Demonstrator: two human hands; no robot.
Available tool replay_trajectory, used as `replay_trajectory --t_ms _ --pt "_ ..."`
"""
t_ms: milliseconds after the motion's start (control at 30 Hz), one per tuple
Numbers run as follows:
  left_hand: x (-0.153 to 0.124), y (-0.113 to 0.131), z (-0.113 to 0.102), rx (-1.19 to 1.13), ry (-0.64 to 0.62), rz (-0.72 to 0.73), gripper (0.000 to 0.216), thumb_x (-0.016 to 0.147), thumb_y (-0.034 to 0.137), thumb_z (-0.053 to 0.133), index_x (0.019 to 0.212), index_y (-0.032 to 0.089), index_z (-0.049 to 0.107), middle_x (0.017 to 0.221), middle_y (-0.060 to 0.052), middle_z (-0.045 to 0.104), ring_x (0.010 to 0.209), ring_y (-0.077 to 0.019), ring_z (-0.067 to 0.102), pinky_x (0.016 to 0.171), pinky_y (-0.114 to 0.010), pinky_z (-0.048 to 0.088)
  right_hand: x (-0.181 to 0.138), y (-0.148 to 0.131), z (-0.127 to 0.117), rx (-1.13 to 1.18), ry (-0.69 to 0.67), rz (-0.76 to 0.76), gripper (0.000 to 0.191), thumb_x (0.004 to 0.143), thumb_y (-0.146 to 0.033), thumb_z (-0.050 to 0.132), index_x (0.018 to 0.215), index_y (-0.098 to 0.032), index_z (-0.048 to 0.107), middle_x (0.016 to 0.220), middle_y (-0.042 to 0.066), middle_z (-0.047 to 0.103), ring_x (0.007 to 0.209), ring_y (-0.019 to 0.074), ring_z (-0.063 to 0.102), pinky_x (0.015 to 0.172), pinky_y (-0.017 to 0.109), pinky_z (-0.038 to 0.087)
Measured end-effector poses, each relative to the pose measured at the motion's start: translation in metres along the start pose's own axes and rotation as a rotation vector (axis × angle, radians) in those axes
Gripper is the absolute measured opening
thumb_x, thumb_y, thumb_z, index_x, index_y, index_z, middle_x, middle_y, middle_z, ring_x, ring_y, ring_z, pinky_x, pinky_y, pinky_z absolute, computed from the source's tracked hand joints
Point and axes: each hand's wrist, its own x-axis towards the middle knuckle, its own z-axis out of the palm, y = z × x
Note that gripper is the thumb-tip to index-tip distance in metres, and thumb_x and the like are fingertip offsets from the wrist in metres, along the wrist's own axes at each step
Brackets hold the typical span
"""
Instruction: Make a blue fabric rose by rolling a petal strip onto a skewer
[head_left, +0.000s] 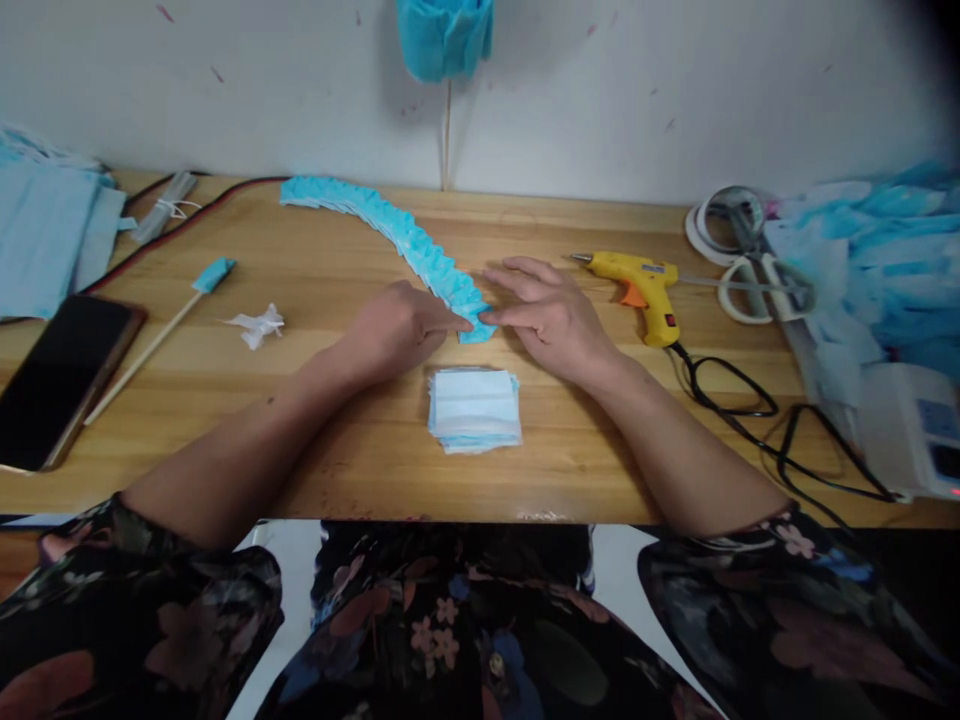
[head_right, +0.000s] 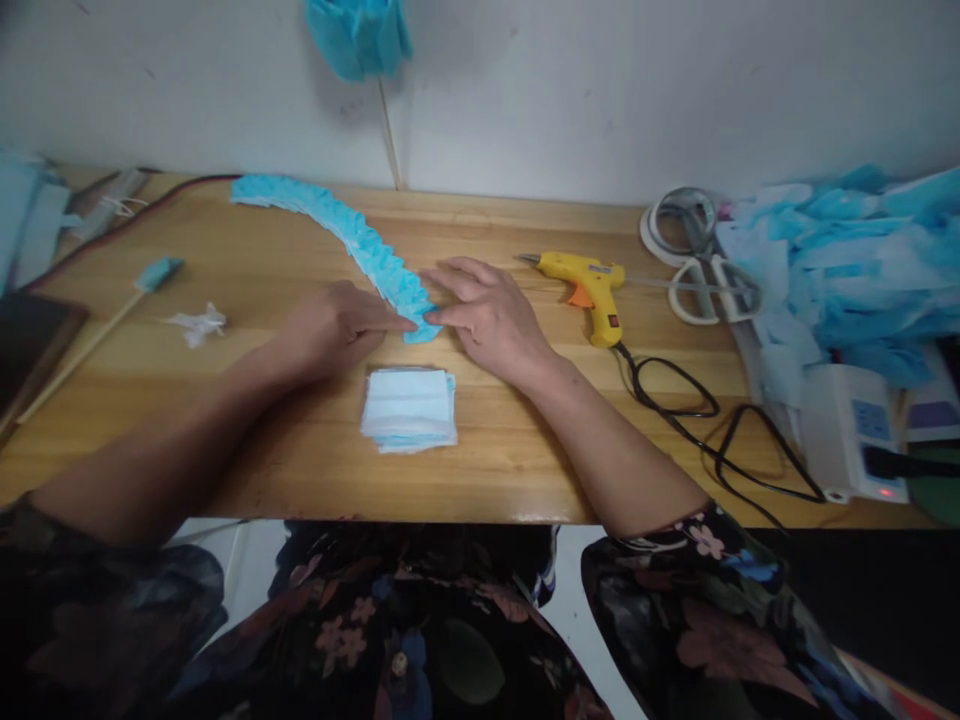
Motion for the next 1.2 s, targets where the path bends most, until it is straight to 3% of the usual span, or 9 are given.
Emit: replay_trajectory --t_ms 167,267,500,800,1033,1200 --pt "0.006 0.008 -0.004 0.132 -0.072 -0.003 0.038 0.098 0.017 0.045 0.107 0.023 0.081 0.094 -0.006 0.082 0.089 -0.0241 0.073 0.08 -0.037 0.051 0.002 -0.006 0.003 -0.001 0.008 0.043 0.033 0.098 -0.019 0.054 0.1 -0.034 0.084 0.142 -0.002 0.071 0.141 0.0332 0.057 0.115 0.062 0.05" --pt "0.007 0.013 -0.006 0.135 -0.085 -0.018 0.04 0.098 0.015 0.044 0.107 0.023 0.081 0.1 -0.006 0.083 0.09 -0.0232 0.074 0.081 -0.036 0.051 0.001 -0.006 0.004 0.013 0.027 0.059 0.034 0.098 -0.018 0.054 0.099 -0.033 0.085 0.142 -0.001 0.072 0.14 0.0322 0.059 0.114 0.061 0.05" --pt "0.003 0.005 -0.002 0.003 -0.044 -0.081 0.031 0.096 0.016 0.052 0.102 0.023 0.082 0.113 -0.005 0.083 0.1 -0.0235 0.076 0.093 -0.038 0.054 0.0 -0.003 -0.002 0.095 0.104 0.054 0.036 0.1 -0.019 0.053 0.098 -0.036 0.085 0.139 -0.002 0.073 0.136 0.0306 0.061 0.114 0.062 0.048" --pt "-0.001 0.002 -0.003 -0.432 0.098 -0.192 0.036 0.094 0.017 0.05 0.104 0.023 0.083 0.111 -0.003 0.083 0.104 -0.0205 0.078 0.099 -0.036 0.06 0.003 -0.008 0.002 0.053 0.013 0.017 0.039 0.096 -0.012 0.052 0.088 -0.031 0.085 0.139 0.0 0.073 0.135 0.0296 0.06 0.112 0.058 0.05" --pt "0.0 0.001 0.001 -0.127 0.03 -0.081 0.036 0.093 0.015 0.051 0.104 0.027 0.084 0.113 -0.002 0.083 0.102 -0.0228 0.079 0.092 -0.037 0.059 0.001 -0.006 0.003 0.095 0.051 0.01 0.038 0.097 -0.014 0.052 0.09 -0.033 0.085 0.137 -0.001 0.074 0.134 0.0291 0.062 0.111 0.058 0.051" --pt "0.001 0.001 0.001 -0.11 0.005 -0.087 0.04 0.094 0.013 0.048 0.11 0.022 0.084 0.115 -0.005 0.082 0.105 -0.0246 0.079 0.093 -0.037 0.058 0.001 -0.009 0.0 0.137 0.117 0.002 0.038 0.102 -0.02 0.05 0.101 -0.036 0.084 0.137 -0.001 0.074 0.133 0.0277 0.063 0.113 0.059 0.05"
